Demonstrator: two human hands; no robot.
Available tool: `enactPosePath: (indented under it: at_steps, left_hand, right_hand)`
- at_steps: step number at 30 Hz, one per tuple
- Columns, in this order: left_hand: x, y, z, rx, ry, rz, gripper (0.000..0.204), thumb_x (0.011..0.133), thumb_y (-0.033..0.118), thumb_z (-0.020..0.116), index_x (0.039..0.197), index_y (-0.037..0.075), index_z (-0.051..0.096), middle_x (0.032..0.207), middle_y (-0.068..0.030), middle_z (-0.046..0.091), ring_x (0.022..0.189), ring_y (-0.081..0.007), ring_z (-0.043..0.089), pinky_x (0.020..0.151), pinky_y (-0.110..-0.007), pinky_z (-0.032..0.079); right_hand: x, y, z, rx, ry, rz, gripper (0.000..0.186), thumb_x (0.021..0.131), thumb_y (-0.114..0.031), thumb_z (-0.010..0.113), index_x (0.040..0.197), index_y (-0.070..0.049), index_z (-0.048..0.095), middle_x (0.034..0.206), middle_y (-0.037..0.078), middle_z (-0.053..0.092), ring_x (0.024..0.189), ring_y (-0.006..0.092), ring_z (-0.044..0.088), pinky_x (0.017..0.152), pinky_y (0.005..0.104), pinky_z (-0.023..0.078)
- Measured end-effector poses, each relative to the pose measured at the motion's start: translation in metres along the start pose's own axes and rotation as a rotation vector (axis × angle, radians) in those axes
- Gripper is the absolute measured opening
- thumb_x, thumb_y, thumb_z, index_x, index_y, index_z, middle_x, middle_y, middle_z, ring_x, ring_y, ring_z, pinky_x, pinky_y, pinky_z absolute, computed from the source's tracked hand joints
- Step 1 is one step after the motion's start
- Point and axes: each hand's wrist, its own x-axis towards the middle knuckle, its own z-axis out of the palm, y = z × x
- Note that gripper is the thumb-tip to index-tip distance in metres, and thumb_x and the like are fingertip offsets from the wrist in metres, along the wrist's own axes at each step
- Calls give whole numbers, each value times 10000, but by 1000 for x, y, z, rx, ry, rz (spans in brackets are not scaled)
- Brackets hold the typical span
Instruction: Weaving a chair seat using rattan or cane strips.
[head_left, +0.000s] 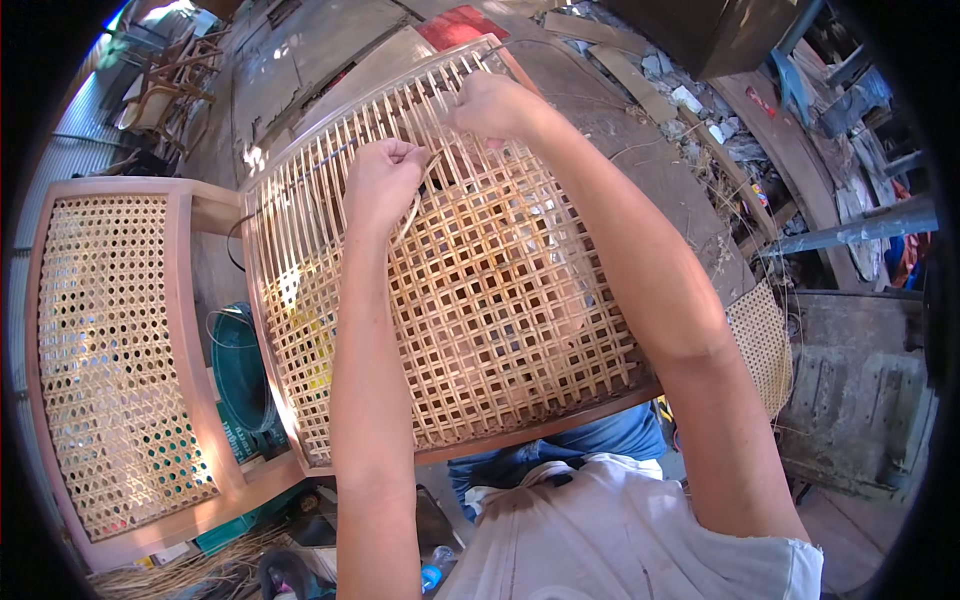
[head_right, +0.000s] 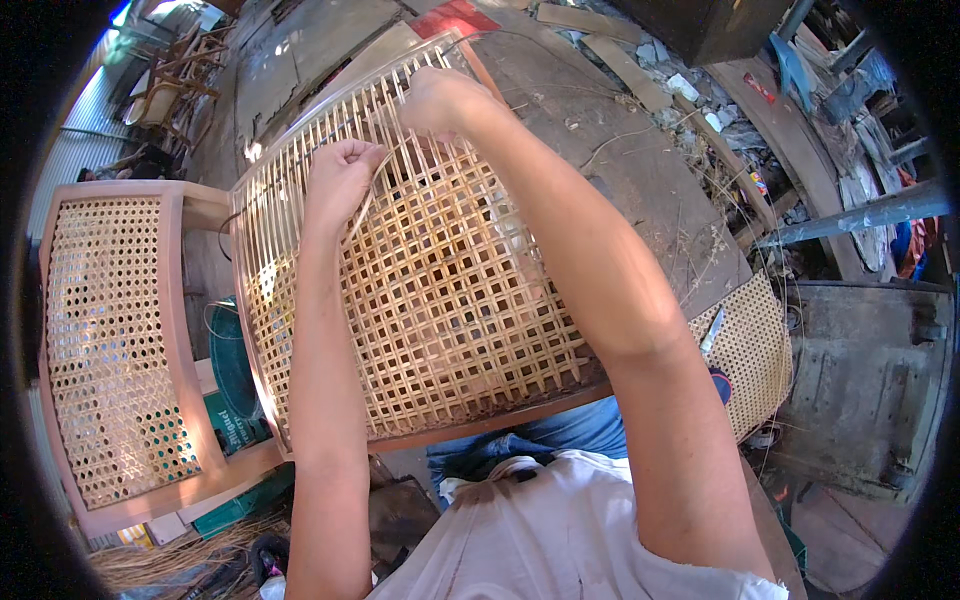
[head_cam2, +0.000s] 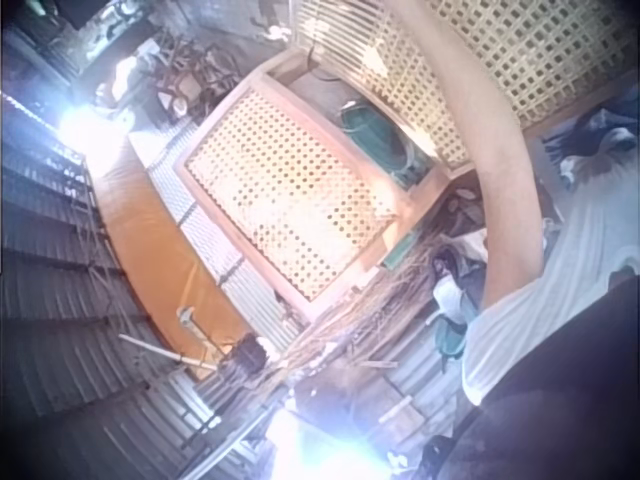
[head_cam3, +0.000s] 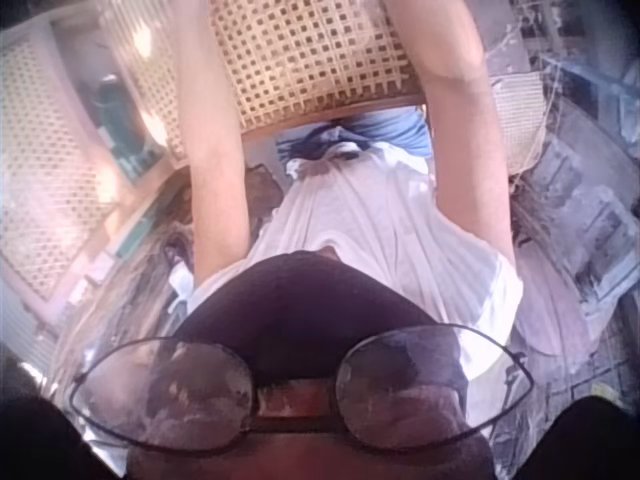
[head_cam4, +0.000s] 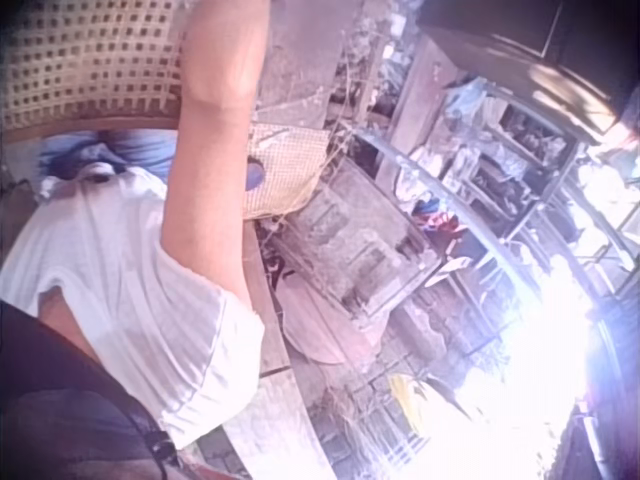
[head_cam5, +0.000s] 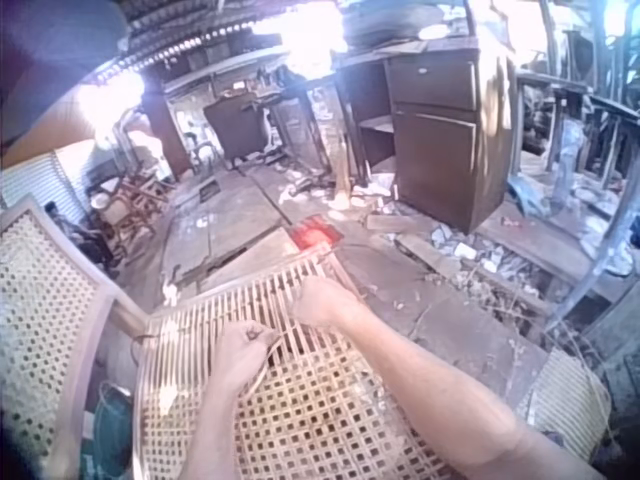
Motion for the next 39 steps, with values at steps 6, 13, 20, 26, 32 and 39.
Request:
enactPosePath:
  at_steps: [6,13,20,26,32,39]
  left_hand:
    - [1,24,-12,169,-161,-76,304,767,299,819,825,9,746,652,-14,632,575,-71,513,564,-262,411]
    - [-24,37,-2,244,64,2,215,761,231,696,875,68,777,733,-80,711,717,-195,669,696,-334,526]
    - [-20,44,0,507,54,132,243,807,269,622,887,86,760,834,-115,728,790,-284,694,747,-365,546]
    - [-5,77,15,-127,-88,503,366,938,398,616,954,58,751,934,-69,738,817,-188,665,759,-330,509]
    - [-3,54,10,-476,19,379,208,908,262,737,914,56,763,704,66,628,595,-14,482,518,-207,345]
    - [2,4,10,-223,28,142,203,883,204,710,850,8,750,630,3,643,540,-48,515,526,-236,385]
  right_hand:
    - [-35,-22,-8,-398,-41,-174,312,805,-223,621,943,44,706,894,227,721,862,340,718,820,422,561]
    - [-68,31,-74,-619,135,-23,299,753,-175,556,888,36,719,913,252,711,901,394,703,827,466,559]
    - [-65,108,-133,-738,426,-134,284,783,-173,525,847,47,693,840,289,679,845,420,683,772,506,547]
    - [-109,-13,-173,-379,237,-634,409,865,-315,541,666,38,592,539,98,493,458,190,488,455,377,369]
    - [-52,10,-118,-76,-118,-290,365,830,-178,524,1102,33,645,910,115,627,669,168,613,547,339,584]
    - [8,1,-31,-178,-136,-77,233,816,-156,591,811,59,680,611,129,634,516,203,627,493,310,554]
